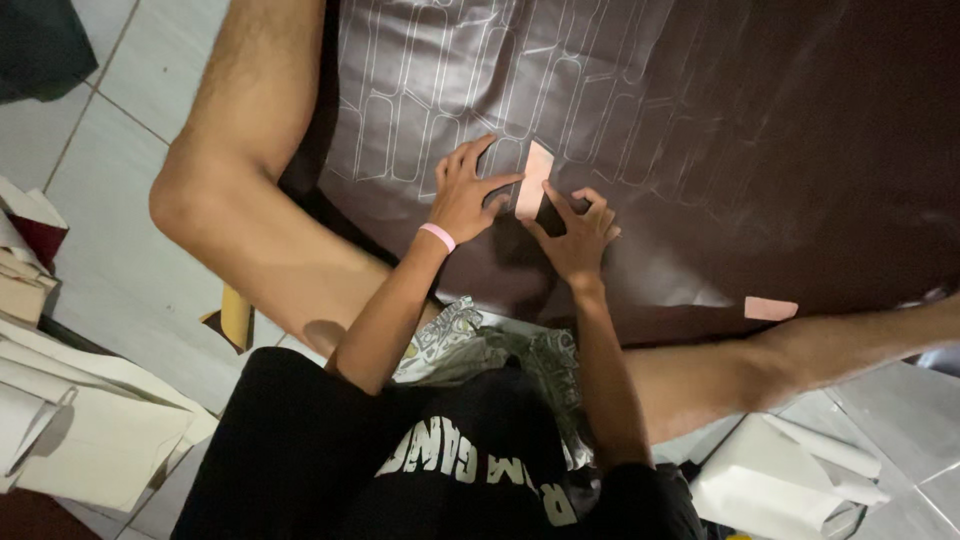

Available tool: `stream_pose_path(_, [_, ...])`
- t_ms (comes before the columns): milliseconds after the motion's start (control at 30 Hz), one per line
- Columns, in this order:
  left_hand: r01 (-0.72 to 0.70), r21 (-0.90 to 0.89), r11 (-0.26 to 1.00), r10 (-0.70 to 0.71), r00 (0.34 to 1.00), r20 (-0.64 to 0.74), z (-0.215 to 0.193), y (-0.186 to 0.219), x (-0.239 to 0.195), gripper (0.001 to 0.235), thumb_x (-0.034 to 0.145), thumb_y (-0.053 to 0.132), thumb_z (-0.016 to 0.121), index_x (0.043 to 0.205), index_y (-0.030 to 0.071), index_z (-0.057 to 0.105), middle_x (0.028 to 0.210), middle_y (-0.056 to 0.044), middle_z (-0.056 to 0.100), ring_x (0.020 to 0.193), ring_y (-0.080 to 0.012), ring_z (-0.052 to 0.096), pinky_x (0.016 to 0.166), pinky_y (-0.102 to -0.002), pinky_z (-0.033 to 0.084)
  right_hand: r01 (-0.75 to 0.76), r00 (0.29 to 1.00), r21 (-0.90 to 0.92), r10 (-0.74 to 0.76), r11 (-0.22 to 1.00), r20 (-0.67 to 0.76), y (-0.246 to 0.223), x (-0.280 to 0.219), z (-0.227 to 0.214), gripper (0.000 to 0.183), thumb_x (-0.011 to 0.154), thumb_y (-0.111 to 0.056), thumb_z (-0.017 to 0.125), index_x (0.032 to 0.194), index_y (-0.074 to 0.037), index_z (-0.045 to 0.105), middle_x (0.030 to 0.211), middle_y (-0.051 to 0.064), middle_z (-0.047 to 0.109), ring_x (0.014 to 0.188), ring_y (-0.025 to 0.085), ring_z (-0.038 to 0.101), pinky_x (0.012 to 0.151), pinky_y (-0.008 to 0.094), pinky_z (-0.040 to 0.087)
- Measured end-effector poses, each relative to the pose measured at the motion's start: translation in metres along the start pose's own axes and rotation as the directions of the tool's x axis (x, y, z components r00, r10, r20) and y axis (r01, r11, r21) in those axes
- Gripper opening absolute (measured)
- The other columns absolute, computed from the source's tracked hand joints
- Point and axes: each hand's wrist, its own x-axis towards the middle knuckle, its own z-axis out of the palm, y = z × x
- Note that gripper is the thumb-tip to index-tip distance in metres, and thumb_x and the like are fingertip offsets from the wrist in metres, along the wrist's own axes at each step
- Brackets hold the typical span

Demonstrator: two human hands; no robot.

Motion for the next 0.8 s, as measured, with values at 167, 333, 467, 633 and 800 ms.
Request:
stream_pose_path(167, [-0.003, 0.009, 1.0, 0.003, 1.0, -0.001, -0.002, 0.002, 0.003, 0.043, 0.083, 0.023, 0.083, 0.124, 0.034, 0.077, 0.16, -0.009, 0.034, 0.146, -0.0359, 0.028, 0.116, -0.053, 0.022, -0.026, 1.0, -0.077, 0.026, 0.997, 0.01, -0.001, 0.002, -0.001, 0.065, 0.074, -0.066, 0.087, 0.132, -0.039, 0.072, 0.129, 0.004, 0.043, 0.116, 0.032, 0.043, 0.096, 0.053, 0.033])
stream_pose_path(333, [-0.012, 0.01, 1.0, 0.012, 0.999, -0.039, -0.003, 0.006, 0.004, 0.043, 0.079, 0.026, 0.086, 0.12, 0.032, 0.077, 0.158, -0.01, 0.036, 0.145, -0.0363, 0.029, 0.115, -0.054, 0.024, -0.041, 0.999, -0.049, 0.043, 0.998, 0.029, -0.002, -0.001, 0.0, 0.066, 0.076, -0.064, 0.087, 0.134, -0.039, 0.071, 0.13, 0.003, 0.043, 0.116, 0.029, 0.045, 0.098, 0.052, 0.034])
stream_pose_path(467, [0.0, 0.061, 0.998, 0.002, 1.0, -0.031, 0.005, 0.009, 0.005, 0.042, 0.075, 0.03, 0.087, 0.115, 0.029, 0.075, 0.153, -0.012, 0.041, 0.142, -0.0383, 0.034, 0.11, -0.055, 0.029, -0.055, 0.995, -0.062, 0.06, 0.997, 0.077, 0.01, -0.007, 0.006, 0.068, 0.076, -0.062, 0.088, 0.136, -0.037, 0.069, 0.127, 0.004, 0.044, 0.117, 0.029, 0.043, 0.096, 0.051, 0.033])
stream_pose_path(633, [-0.178, 0.566, 0.805, 0.115, 0.983, 0.146, 0.061, 0.034, 0.01, 0.056, 0.103, 0.015, 0.07, 0.153, -0.01, 0.059, 0.128, -0.018, 0.049, 0.129, -0.0351, 0.047, 0.106, -0.047, 0.046, 0.122, 0.974, 0.236, -0.07, 0.964, -0.218, 0.032, 0.021, -0.001, 0.063, 0.091, -0.043, 0.085, 0.146, -0.023, 0.061, 0.134, 0.007, 0.043, 0.13, 0.03, 0.039, 0.111, 0.046, 0.036])
stream_pose_path(800, [-0.011, 0.875, 0.484, -0.18, 0.977, 0.112, 0.15, 0.084, 0.015, 0.055, 0.099, 0.014, 0.056, 0.147, -0.01, 0.048, 0.15, -0.032, 0.048, 0.119, -0.0341, 0.057, 0.08, -0.037, 0.052, -0.021, 0.995, 0.646, 0.078, 0.763, -0.06, 0.017, 0.059, -0.04, 0.03, 0.098, -0.019, 0.058, 0.128, -0.019, 0.059, 0.126, 0.009, 0.066, 0.104, 0.025, 0.055, 0.097, 0.032, 0.048])
